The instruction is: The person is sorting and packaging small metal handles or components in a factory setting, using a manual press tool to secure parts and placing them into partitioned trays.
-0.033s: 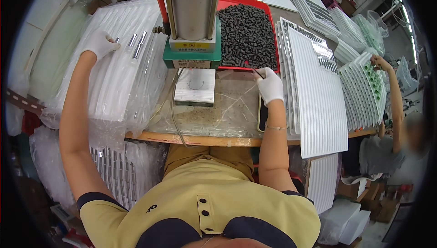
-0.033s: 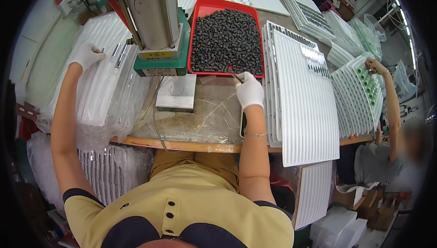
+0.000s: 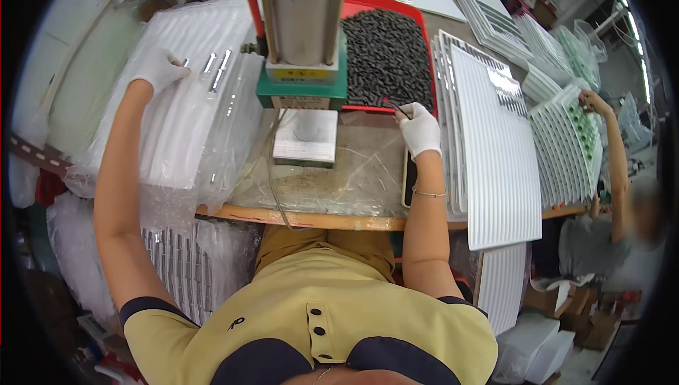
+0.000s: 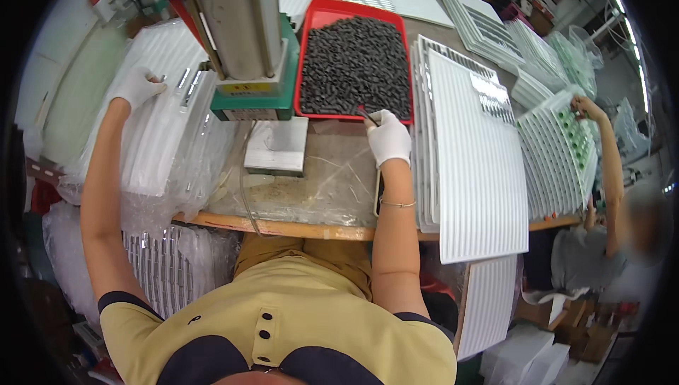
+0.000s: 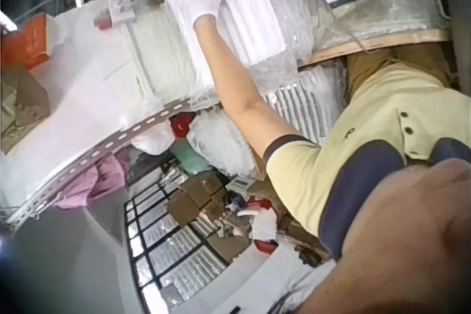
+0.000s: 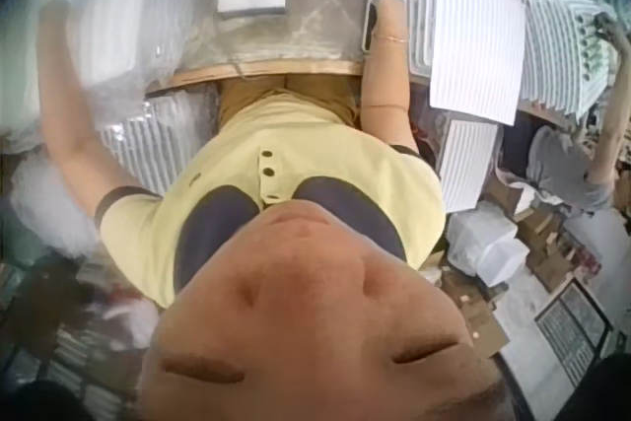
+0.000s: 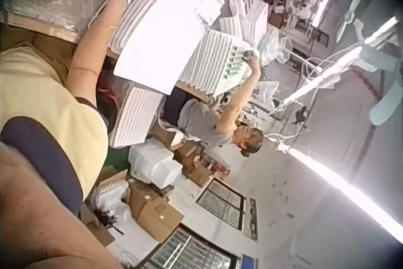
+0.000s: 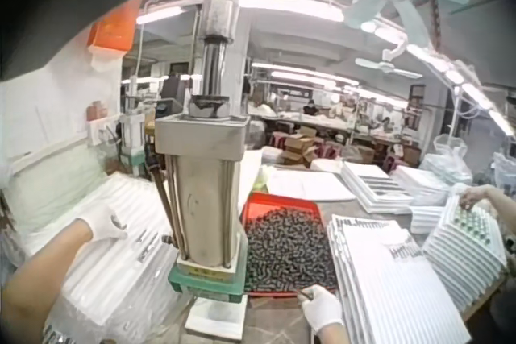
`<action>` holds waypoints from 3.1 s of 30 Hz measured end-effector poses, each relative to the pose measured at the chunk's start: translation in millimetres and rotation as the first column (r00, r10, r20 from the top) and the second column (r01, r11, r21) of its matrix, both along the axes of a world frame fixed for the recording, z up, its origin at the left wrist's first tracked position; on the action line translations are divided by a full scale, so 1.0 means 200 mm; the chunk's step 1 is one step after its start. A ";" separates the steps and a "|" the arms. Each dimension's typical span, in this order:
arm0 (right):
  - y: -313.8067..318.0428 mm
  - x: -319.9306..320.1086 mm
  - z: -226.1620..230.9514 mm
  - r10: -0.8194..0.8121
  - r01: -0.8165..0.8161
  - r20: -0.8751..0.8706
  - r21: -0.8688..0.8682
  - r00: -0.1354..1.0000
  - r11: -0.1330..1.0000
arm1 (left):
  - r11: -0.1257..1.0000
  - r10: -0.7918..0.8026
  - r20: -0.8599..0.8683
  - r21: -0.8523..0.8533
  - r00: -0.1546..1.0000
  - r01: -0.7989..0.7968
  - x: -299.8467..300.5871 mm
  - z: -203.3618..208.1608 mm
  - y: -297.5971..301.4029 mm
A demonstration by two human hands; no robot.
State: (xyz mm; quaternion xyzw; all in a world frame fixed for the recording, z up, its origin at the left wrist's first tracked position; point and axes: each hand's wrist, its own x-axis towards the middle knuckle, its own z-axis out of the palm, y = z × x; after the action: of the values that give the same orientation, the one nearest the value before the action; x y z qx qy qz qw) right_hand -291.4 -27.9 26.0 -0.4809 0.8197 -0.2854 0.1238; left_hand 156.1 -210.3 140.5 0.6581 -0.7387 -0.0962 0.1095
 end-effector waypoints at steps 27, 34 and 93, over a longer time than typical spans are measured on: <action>-0.43 -0.19 -0.04 0.107 -0.048 -0.333 0.182 0.937 0.982 | 0.994 -0.081 -0.681 0.001 0.728 0.112 -0.19 0.32 0.92; -0.39 -0.24 -0.06 0.233 -0.080 -0.371 0.385 0.899 0.919 | 0.816 -0.106 -0.787 0.280 0.607 0.506 -0.65 -0.19 1.09; 0.08 0.19 0.55 0.542 -0.378 -0.416 0.414 0.730 0.828 | 0.933 -0.184 -0.844 0.011 0.503 0.360 -1.24 -0.66 0.78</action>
State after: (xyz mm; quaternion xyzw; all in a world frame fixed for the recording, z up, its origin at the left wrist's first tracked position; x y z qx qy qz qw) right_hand -253.1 -12.5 135.8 -0.7045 0.7083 0.0231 0.0387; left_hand -92.5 -54.7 8.3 0.4153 -0.6800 -0.4801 0.3670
